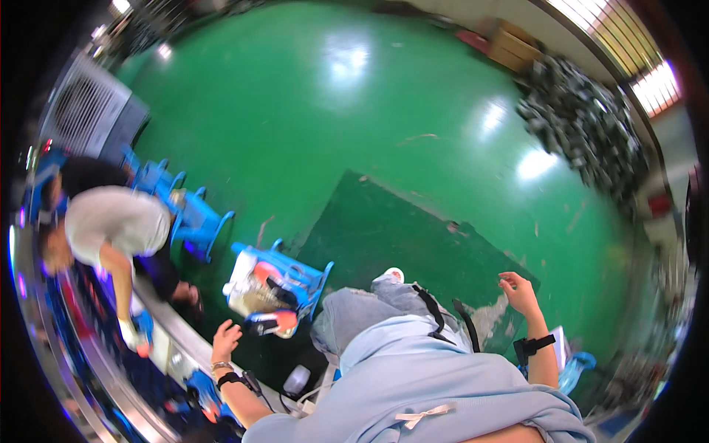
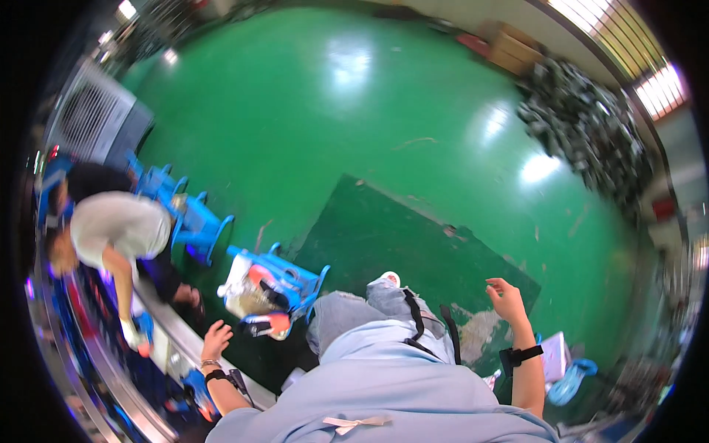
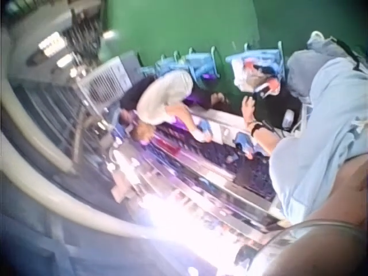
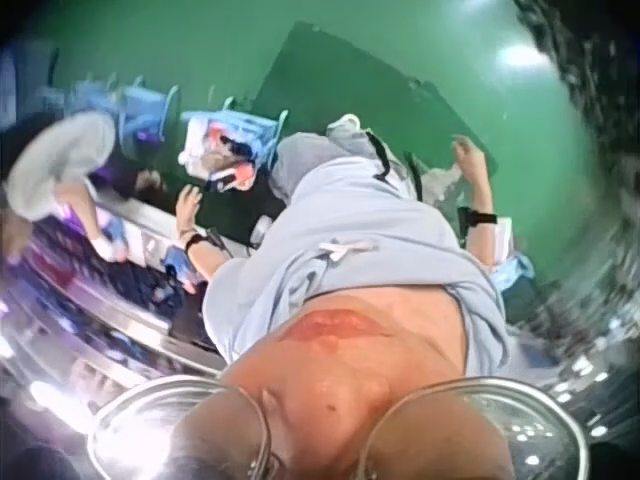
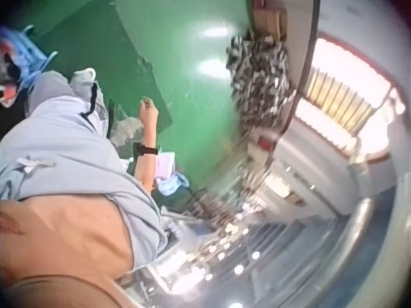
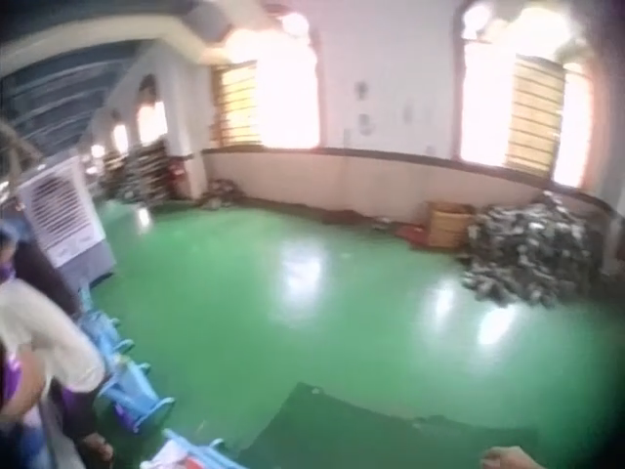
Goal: Applying glue to the edges of shoe soles using a syringe.
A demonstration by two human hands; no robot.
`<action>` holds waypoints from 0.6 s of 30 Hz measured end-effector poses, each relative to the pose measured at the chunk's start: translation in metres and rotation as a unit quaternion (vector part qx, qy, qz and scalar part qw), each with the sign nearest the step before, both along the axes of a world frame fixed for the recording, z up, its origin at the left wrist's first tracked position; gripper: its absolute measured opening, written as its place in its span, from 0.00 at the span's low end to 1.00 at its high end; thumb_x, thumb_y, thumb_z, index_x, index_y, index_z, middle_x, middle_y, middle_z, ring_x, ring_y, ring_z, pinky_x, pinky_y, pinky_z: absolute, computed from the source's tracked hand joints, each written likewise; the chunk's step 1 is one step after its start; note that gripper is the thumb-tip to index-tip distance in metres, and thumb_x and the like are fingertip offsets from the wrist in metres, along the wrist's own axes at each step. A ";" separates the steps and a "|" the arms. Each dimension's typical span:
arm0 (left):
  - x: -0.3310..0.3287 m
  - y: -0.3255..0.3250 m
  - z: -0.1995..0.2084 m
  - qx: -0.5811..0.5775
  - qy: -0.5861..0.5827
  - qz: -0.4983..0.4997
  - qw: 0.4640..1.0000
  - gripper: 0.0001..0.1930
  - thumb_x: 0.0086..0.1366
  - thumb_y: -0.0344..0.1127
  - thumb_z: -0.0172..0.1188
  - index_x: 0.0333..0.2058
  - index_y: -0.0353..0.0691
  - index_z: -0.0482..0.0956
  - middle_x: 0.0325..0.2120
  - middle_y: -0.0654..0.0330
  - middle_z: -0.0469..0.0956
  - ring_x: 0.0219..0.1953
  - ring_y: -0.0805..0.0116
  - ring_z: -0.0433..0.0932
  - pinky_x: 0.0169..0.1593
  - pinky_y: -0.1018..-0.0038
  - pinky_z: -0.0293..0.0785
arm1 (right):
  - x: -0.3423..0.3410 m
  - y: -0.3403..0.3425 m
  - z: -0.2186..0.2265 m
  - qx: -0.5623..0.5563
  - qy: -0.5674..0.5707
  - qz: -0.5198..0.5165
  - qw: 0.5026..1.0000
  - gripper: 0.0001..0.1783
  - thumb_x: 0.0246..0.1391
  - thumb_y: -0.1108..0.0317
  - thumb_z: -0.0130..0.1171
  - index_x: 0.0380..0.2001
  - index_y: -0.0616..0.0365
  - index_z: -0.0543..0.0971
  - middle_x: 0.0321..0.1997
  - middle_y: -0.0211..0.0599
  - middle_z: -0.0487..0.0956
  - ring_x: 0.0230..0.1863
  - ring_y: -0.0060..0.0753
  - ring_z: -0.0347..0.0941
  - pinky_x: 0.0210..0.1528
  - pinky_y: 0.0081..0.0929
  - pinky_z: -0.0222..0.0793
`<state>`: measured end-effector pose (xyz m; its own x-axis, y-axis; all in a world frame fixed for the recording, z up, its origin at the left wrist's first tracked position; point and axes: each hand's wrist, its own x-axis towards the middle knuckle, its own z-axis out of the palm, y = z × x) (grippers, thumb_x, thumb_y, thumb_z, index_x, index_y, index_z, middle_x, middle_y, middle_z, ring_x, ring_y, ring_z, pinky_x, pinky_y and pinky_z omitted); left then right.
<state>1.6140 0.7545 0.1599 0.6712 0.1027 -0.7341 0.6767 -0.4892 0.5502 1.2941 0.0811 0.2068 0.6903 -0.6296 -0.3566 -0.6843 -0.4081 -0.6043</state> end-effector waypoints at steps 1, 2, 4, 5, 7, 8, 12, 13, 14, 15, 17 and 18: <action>0.015 -0.043 0.006 -0.007 0.027 -0.046 0.999 0.26 0.56 0.40 0.59 0.53 0.45 0.64 0.40 0.62 0.76 0.37 0.72 0.75 0.36 0.73 0.66 | -0.033 -0.017 0.001 -0.001 -0.003 -0.035 0.999 0.11 0.51 0.69 0.53 0.38 0.57 0.76 0.29 0.39 0.79 0.32 0.33 0.76 0.35 0.25 0.70; 0.039 -0.081 0.007 0.009 0.030 -0.103 0.994 0.26 0.57 0.40 0.58 0.54 0.45 0.64 0.40 0.62 0.76 0.38 0.72 0.75 0.36 0.73 0.67 | -0.071 -0.032 -0.003 0.039 -0.008 -0.123 0.992 0.11 0.51 0.69 0.53 0.38 0.58 0.76 0.29 0.39 0.79 0.32 0.33 0.76 0.36 0.25 0.70; 0.099 -0.170 0.010 -0.012 0.003 -0.167 0.986 0.25 0.58 0.38 0.58 0.53 0.42 0.64 0.37 0.60 0.77 0.36 0.72 0.75 0.35 0.76 0.67 | -0.139 -0.052 -0.017 0.067 0.003 -0.268 0.961 0.12 0.51 0.67 0.53 0.37 0.61 0.76 0.30 0.38 0.79 0.33 0.31 0.76 0.37 0.25 0.70; 0.138 -0.204 0.005 0.015 -0.051 -0.200 0.978 0.24 0.57 0.36 0.58 0.52 0.40 0.65 0.33 0.60 0.77 0.32 0.74 0.74 0.32 0.80 0.67 | -0.162 -0.057 -0.029 0.064 -0.006 -0.314 0.947 0.12 0.51 0.67 0.53 0.37 0.61 0.76 0.30 0.38 0.79 0.33 0.31 0.76 0.37 0.25 0.70; 0.219 -0.270 0.005 0.094 -0.228 -0.312 0.918 0.20 0.56 0.35 0.60 0.48 0.38 0.69 0.29 0.61 0.76 0.27 0.77 0.70 0.30 0.81 0.67 | -0.209 -0.063 -0.042 -0.021 0.010 -0.353 0.935 0.13 0.49 0.65 0.54 0.37 0.60 0.76 0.30 0.37 0.79 0.34 0.30 0.76 0.37 0.25 0.70; 0.240 -0.334 0.019 0.086 -0.298 -0.319 0.895 0.19 0.56 0.34 0.60 0.46 0.35 0.71 0.31 0.59 0.77 0.29 0.75 0.73 0.34 0.79 0.70 | -0.217 -0.059 -0.033 -0.011 -0.001 -0.402 0.916 0.13 0.49 0.64 0.54 0.37 0.60 0.77 0.30 0.37 0.79 0.34 0.31 0.76 0.38 0.26 0.70; 0.301 -0.599 0.014 -0.020 -0.418 -0.421 0.805 0.12 0.55 0.35 0.62 0.33 0.30 0.79 0.26 0.57 0.79 0.29 0.74 0.75 0.36 0.78 0.72 | -0.241 -0.042 -0.038 0.011 -0.067 -0.528 0.847 0.13 0.48 0.65 0.54 0.37 0.58 0.77 0.31 0.40 0.80 0.35 0.31 0.76 0.38 0.27 0.70; 0.291 -0.682 -0.002 -0.049 -0.404 -0.456 0.792 0.12 0.55 0.35 0.62 0.33 0.31 0.79 0.26 0.58 0.79 0.28 0.74 0.74 0.35 0.79 0.71 | -0.247 -0.041 -0.039 0.036 -0.073 -0.571 0.817 0.13 0.48 0.65 0.54 0.37 0.58 0.77 0.32 0.40 0.80 0.34 0.31 0.76 0.39 0.27 0.70; 0.272 -0.764 -0.019 -0.072 -0.387 -0.493 0.776 0.12 0.54 0.35 0.63 0.32 0.31 0.79 0.25 0.60 0.78 0.27 0.75 0.74 0.34 0.79 0.71 | -0.256 -0.034 -0.040 -0.004 -0.067 -0.609 0.790 0.13 0.48 0.66 0.55 0.37 0.58 0.77 0.31 0.39 0.80 0.34 0.30 0.77 0.39 0.26 0.70; 0.202 -0.856 -0.025 -0.045 -0.386 -0.554 0.737 0.11 0.53 0.36 0.64 0.31 0.33 0.80 0.23 0.61 0.78 0.26 0.77 0.73 0.33 0.80 0.70 | -0.272 -0.017 -0.052 -0.025 -0.079 -0.675 0.733 0.12 0.48 0.67 0.54 0.36 0.58 0.77 0.29 0.38 0.80 0.33 0.31 0.77 0.39 0.26 0.70; 0.122 -1.009 -0.065 -0.190 -0.243 -0.669 0.677 0.13 0.52 0.39 0.65 0.27 0.33 0.80 0.21 0.62 0.78 0.26 0.75 0.75 0.32 0.78 0.71 | -0.286 0.002 -0.060 -0.013 -0.065 -0.750 0.658 0.11 0.50 0.70 0.52 0.37 0.60 0.76 0.30 0.38 0.80 0.33 0.27 0.76 0.38 0.23 0.70; 0.022 -1.084 -0.064 -0.153 -0.340 -0.769 0.520 0.13 0.50 0.42 0.65 0.24 0.36 0.80 0.20 0.60 0.78 0.24 0.72 0.76 0.32 0.75 0.71 | -0.289 0.019 -0.068 0.003 -0.092 -0.792 0.603 0.11 0.50 0.70 0.52 0.37 0.60 0.76 0.29 0.38 0.80 0.33 0.27 0.77 0.38 0.23 0.70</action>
